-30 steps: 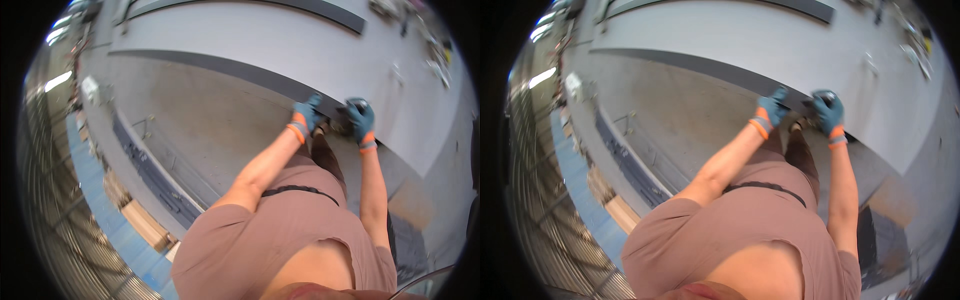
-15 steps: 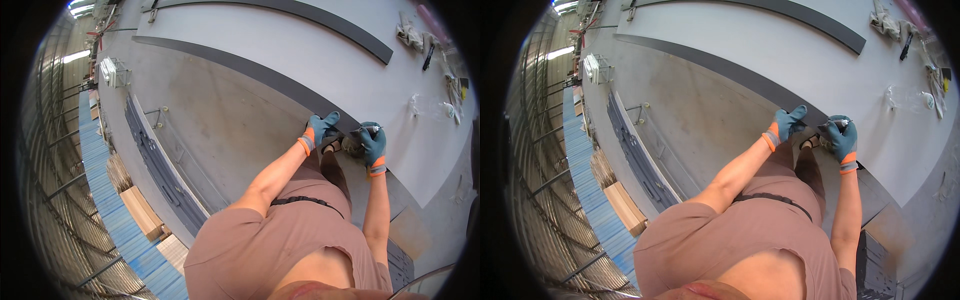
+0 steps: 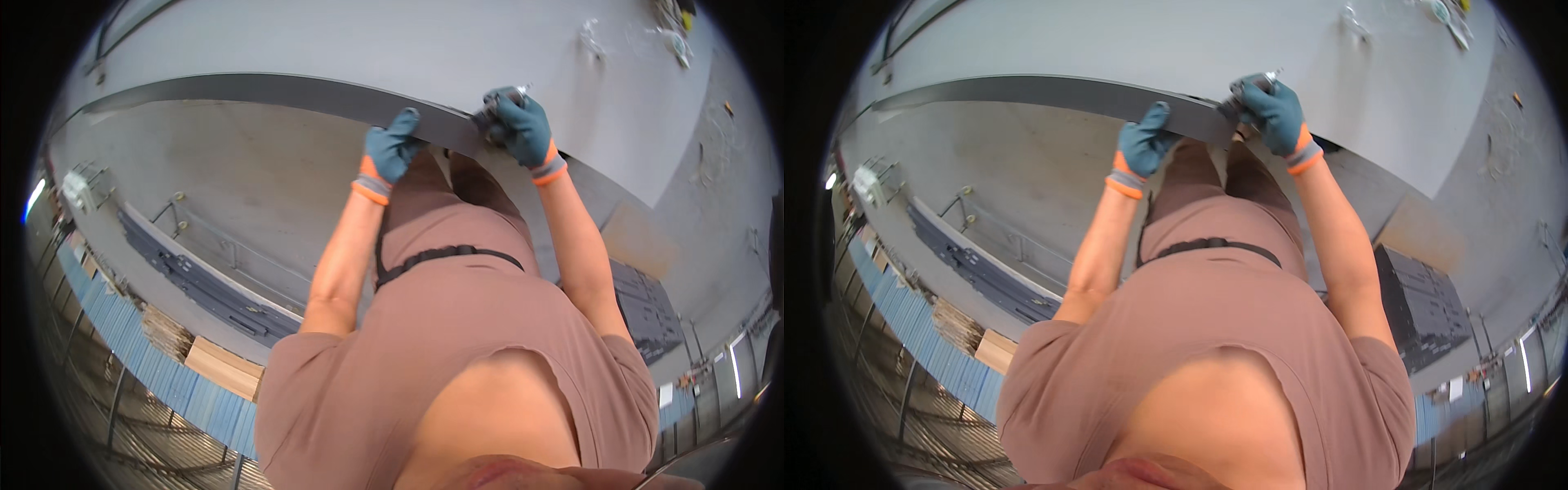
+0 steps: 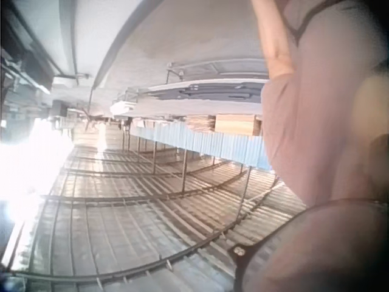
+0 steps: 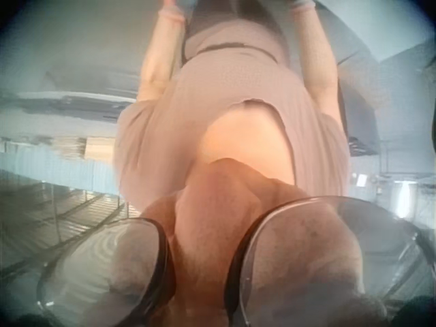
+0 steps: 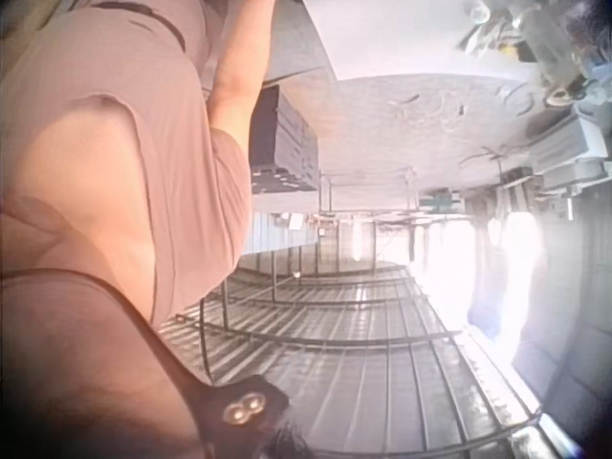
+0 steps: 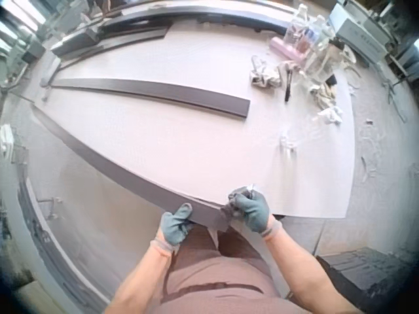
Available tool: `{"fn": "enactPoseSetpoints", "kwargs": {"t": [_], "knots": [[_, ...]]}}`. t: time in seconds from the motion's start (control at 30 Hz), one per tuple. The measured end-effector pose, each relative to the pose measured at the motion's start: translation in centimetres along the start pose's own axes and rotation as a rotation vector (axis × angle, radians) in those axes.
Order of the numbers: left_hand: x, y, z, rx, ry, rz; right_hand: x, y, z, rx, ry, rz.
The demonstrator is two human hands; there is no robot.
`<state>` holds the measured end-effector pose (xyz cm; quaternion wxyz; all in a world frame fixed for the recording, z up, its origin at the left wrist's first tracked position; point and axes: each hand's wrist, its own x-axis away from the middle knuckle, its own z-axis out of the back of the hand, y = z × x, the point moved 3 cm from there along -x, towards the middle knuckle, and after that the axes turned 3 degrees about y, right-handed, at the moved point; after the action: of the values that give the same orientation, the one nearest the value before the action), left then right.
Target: The person applies adhesive from a tube along the edge of a long dark metal strip, then wipes the surface with a cloth. They move the strip to a stack of similar panels and later return to wipe another strip on the table.
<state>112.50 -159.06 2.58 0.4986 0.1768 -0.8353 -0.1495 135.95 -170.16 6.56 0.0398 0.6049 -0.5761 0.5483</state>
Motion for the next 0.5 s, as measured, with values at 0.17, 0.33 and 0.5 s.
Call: {"fn": "enactPoseSetpoints", "kwargs": {"t": [0.17, 0.33, 0.5], "knots": [[2.4, 1.2, -0.1, 0.027, -0.017, -0.001, -0.2, -0.7, 1.2, -0.180, -0.084, -0.013], [3.6, 1.8, -1.5, -0.024, 0.062, -0.016, -0.1, -2.8, 1.0, 0.068, -0.102, -0.040], [3.7, 2.1, -2.4, -0.018, 0.058, -0.012, 1.2, -4.3, -0.3, 0.335, -0.061, -0.054]]}}
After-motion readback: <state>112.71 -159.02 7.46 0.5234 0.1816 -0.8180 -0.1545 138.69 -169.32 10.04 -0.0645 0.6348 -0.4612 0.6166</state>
